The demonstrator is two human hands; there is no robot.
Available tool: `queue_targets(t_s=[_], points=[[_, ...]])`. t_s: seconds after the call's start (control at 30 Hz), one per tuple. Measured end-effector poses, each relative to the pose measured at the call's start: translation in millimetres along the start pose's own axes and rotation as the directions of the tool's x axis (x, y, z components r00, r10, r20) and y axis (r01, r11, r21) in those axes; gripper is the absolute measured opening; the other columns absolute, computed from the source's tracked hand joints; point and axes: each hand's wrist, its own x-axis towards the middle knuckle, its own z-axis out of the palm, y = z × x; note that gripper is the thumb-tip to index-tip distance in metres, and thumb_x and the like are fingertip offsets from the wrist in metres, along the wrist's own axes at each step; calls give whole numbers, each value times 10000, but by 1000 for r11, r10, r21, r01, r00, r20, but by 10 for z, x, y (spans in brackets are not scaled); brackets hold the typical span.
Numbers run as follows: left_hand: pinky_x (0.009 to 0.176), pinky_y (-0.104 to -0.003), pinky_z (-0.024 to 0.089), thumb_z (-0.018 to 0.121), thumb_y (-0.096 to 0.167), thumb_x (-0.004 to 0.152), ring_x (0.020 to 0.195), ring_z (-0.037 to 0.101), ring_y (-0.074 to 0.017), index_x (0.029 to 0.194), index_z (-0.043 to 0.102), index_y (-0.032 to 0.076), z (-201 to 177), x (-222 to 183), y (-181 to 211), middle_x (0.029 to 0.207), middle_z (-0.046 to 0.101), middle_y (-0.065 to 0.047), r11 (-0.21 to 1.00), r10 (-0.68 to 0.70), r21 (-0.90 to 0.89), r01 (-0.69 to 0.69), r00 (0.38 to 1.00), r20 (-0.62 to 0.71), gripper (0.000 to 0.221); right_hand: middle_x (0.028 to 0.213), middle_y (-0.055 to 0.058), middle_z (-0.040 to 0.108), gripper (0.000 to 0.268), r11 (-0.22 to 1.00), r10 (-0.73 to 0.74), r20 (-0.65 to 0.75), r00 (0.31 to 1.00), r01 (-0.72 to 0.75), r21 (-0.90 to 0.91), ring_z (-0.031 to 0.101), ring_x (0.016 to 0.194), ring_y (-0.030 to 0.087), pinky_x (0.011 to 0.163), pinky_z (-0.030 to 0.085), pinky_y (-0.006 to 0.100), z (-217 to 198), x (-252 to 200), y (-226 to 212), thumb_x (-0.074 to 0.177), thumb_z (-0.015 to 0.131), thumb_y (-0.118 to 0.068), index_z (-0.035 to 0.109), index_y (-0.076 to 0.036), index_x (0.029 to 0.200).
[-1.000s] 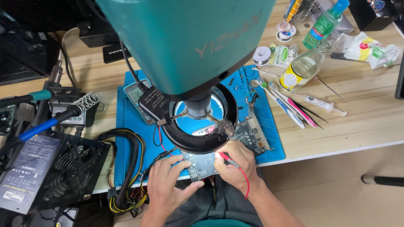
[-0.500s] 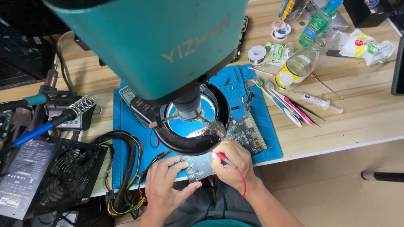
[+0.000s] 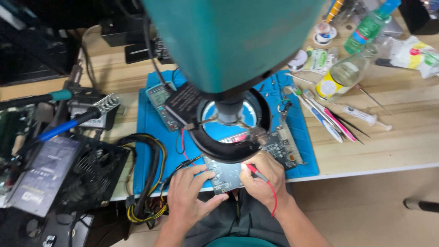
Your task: Testing a graphics card circuit board using a multimeter and probes under a magnifying lens to diagnose issues.
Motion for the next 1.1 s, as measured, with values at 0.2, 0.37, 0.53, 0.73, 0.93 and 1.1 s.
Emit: queue_targets(t_s=[0.2,0.37,0.53,0.73,0.93,1.1], points=[[802,-415,528,759,720,922,1006,688,-289,1179,736,210,-53,13,20,1230,738,-48,1000,-17,-22,17,1000,21,571,844,70,701,118,999,-5,-17,1000,4,-54,673,734,242,663,566,351,42,-49,41,868,638,48,679,-56,907],[800,-417,532,785,714,911,1020,680,-288,1180,727,207,-28,-19,-11,1239,732,-52,1000,-14,-21,15,999,32,577,898,65,738,121,999,-18,-18,1000,17,-47,703,780,237,702,589,340,48,-34,21,882,645,54,697,-45,927],[823,-416,535,810,705,901,1042,678,-289,1187,723,207,-36,-19,-16,1248,732,-58,1000,-9,-23,10,999,49,581,901,60,744,136,998,-8,-12,1000,7,-64,720,795,243,723,607,344,48,-33,15,871,656,60,715,-44,937],[818,-410,535,820,699,897,1046,685,-283,1176,722,201,-58,-5,-4,1245,736,-57,999,-9,-33,10,999,43,580,896,74,743,127,997,-20,-1,1000,20,-71,732,790,241,713,626,332,47,-42,37,868,665,61,709,-32,941],[803,-416,533,815,715,891,1035,683,-287,1176,729,208,-36,-26,-13,1240,735,-51,1000,-18,-20,19,999,47,588,875,48,729,168,996,-4,-23,1000,2,-86,714,768,226,685,604,332,61,-55,28,862,651,79,719,-53,941],[805,-416,534,788,721,905,1026,685,-285,1170,731,212,-53,-14,2,1232,735,-43,999,-23,-29,24,999,47,577,902,64,756,150,996,3,-14,1000,-5,-85,742,792,236,702,621,336,60,-64,36,862,659,51,722,-49,955]])
